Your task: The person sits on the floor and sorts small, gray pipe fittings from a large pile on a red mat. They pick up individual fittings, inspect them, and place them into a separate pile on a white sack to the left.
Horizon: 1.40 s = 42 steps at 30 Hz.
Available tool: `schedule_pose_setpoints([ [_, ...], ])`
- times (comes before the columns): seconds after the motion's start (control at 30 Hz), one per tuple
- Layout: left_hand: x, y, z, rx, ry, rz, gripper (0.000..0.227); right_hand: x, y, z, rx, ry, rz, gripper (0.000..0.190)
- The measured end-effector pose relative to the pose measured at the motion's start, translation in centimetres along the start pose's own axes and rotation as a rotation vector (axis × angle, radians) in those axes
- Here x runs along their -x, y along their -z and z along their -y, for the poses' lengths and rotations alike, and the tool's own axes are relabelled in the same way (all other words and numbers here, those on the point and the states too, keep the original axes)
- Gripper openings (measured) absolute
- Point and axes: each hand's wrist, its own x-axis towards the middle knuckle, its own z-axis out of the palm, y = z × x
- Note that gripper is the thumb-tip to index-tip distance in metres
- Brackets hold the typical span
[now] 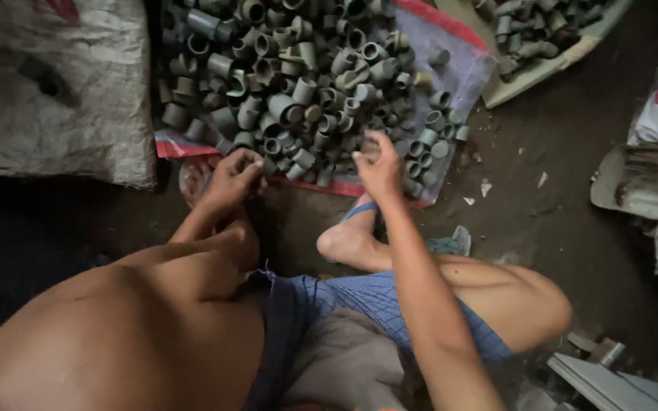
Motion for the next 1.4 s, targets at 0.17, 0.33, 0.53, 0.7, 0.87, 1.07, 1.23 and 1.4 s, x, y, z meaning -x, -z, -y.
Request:
schedule_pose_setpoints([
  [0.17,-0.2,-0.1,0.0,0.079,0.072,0.007,0.009,-1.3,-2.3,6.5,0.003,0.211,0.028,0.048],
  [0.33,-0.3,0.3,-0.5,0.013,0.018,0.031,0.009,-2.9,-4.2,4.8,0.097,0.298,0.046,0.038],
  [0.53,0.0,0.3,-2.0,0.109,0.017,0.045,0.015,2.4,-5.3,6.5,0.032,0.268,-0.048,0.027],
  [0.7,-0.3,0.4,-2.7,-0.036,0.008,0.214,0.027,8.3,-8.9,7.4,-0.103,0.292,0.323,0.041],
  [0.87,-1.1,0.4,1.7,-0.016,-0.047,0.184,0.012,6.6,-8.2,6.3,-0.202,0.162,0.413,0.039],
  [1.07,0.0,0.5,-0.4,0.088,0.034,-0.029,0.021,-2.8,-4.1,6.4,0.077,0.349,0.094,0.02],
  [1.23,0.7,0.8,-2.6,0.112,0.04,0.024,0.022,-6.3,-2.0,11.6,0.254,0.464,0.131,0.033],
  [1.4,0.4,1.4,-3.6,-0.108,0.089,0.111,0.028,-7.7,-4.3,12.5,0.31,0.388,0.329,0.036],
])
